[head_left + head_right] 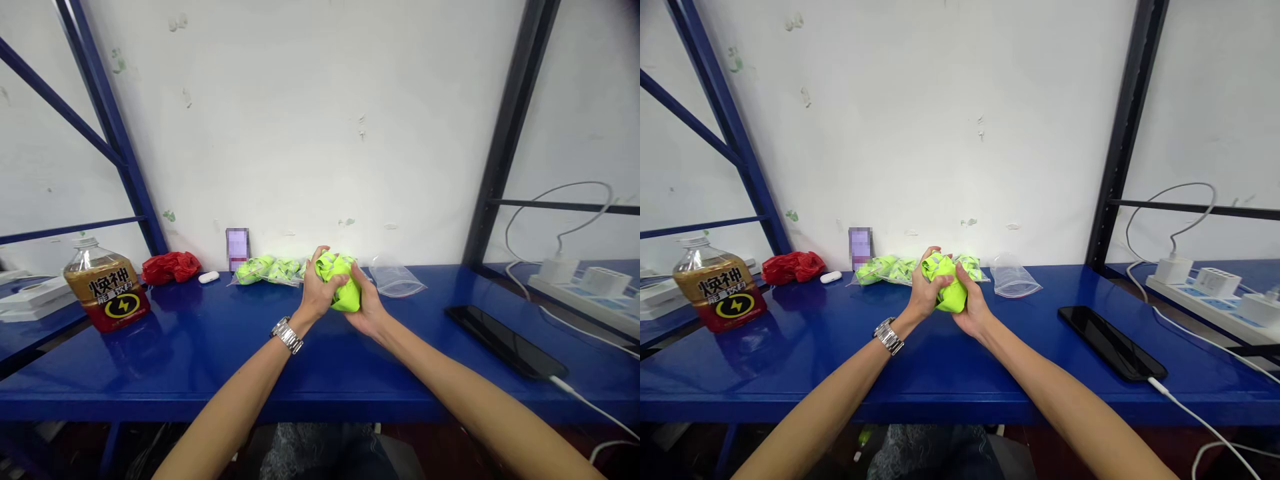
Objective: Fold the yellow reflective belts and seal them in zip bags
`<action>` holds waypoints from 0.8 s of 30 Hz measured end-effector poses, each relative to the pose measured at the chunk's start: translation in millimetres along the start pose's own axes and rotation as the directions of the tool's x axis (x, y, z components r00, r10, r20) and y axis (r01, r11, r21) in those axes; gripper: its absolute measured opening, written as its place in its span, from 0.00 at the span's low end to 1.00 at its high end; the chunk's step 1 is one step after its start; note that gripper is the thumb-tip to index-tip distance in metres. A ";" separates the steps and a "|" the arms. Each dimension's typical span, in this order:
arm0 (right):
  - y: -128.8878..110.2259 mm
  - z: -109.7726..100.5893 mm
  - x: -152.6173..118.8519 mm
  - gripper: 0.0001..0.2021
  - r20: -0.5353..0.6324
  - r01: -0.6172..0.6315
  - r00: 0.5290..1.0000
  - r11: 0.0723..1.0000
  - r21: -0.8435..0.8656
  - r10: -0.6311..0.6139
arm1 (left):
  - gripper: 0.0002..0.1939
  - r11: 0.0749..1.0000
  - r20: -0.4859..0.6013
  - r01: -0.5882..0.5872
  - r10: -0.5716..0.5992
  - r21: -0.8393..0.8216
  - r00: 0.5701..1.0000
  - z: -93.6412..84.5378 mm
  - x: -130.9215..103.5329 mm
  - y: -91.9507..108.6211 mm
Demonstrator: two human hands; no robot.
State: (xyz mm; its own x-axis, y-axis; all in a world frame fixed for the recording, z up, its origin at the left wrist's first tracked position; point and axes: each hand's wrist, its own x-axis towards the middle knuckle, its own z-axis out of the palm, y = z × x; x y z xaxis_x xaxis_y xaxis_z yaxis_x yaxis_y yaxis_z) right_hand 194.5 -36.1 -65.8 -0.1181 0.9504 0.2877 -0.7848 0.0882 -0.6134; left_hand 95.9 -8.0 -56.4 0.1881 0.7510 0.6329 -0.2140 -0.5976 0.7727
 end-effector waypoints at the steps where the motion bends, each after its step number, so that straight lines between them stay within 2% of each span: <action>1: 0.8 0.0 -0.6 0.18 0.006 -0.009 1.000 1.000 0.007 0.009 | 0.31 0.998 0.018 0.006 -0.005 -0.057 1.000 -3.4 0.7 -3.7; 5: 3.0 0.0 -2.1 0.17 -0.009 -0.001 1.000 1.000 0.024 0.001 | 0.27 0.985 0.052 0.030 -0.022 -0.170 0.998 -9.5 -1.1 -16.6; 10: 1.6 -2.1 -2.1 0.16 0.002 0.015 1.000 1.000 0.014 -0.015 | 0.28 0.988 0.078 0.052 -0.041 -0.147 0.996 -5.4 -5.8 -20.6; 13: -0.3 -3.6 -1.5 0.17 0.037 0.023 0.999 1.000 -0.012 -0.023 | 0.28 1.000 0.098 0.013 -0.011 -0.016 0.995 -6.7 -6.0 -20.5; 16: -3.2 -4.7 0.1 0.19 0.043 0.041 0.998 0.998 -0.045 -0.039 | 0.29 0.982 0.142 -0.077 0.053 0.174 0.989 -10.2 -4.5 -20.2; 20: -8.6 -9.5 3.8 0.21 -0.017 0.056 0.998 0.991 -0.119 -0.058 | 0.33 0.913 0.218 -0.194 0.120 0.360 0.969 -12.8 -3.0 -19.5; 24: -13.3 -16.4 6.7 0.22 -0.079 0.087 0.991 0.973 -0.212 -0.106 | 0.37 0.858 0.247 -0.232 0.127 0.458 0.961 -15.0 -3.7 -22.3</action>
State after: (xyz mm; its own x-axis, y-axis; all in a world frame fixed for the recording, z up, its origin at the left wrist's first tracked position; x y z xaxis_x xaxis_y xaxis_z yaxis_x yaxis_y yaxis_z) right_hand 214.1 -26.0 -67.8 0.0146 0.9563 0.2921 -0.6454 0.2321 -0.7277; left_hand 85.6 6.8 -76.7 0.3905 0.5758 0.7183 0.2117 -0.8155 0.5386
